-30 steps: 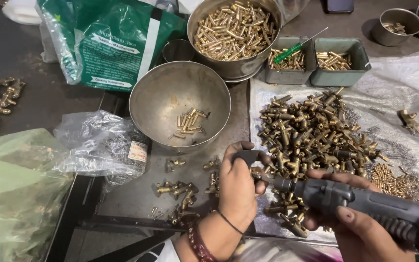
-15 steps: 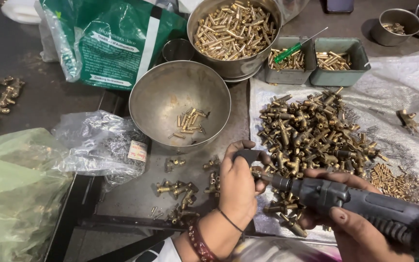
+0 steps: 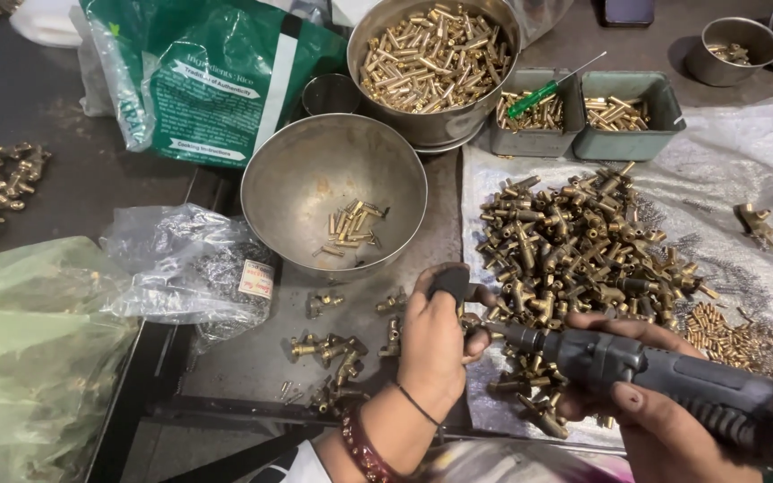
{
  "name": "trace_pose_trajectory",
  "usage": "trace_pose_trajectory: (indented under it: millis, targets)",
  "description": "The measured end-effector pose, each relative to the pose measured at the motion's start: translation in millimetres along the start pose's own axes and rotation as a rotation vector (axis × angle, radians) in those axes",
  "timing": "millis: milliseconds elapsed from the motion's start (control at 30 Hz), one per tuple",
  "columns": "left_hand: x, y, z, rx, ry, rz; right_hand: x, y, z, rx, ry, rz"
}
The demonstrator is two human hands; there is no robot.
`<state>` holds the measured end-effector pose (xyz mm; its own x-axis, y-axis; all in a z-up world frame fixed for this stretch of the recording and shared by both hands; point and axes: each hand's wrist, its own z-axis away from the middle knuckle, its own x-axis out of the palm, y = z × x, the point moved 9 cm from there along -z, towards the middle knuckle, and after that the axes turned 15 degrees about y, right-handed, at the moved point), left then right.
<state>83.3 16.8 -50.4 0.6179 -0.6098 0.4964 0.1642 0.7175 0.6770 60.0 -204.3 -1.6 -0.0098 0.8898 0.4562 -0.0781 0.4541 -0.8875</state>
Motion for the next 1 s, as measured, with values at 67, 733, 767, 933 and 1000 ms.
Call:
trace_pose_trajectory:
  millis: [67,733,767,933,1000]
  targets:
    - [-2.7,4.0,-3.7,0.002,-0.009,-0.001,-3.8,1.8,0.1,0.019,0.000,0.001]
    - [39.0,224.7,-40.3,1.411,-0.216,-1.816,-5.4,58.6,6.3,-0.232,-0.365,0.810]
    - [37.9,223.8,-45.1,1.408,-0.216,-1.814,-4.4,53.8,2.9,-0.230,-0.366,0.812]
    - [3.8,191.6,-71.3,0.995,-0.343,-2.152,3.9,71.0,4.1,-0.035,-0.717,1.039]
    - [5.1,194.6,-71.5,1.007,-0.329,-2.159,1.6,74.9,3.9,-0.022,-0.740,1.081]
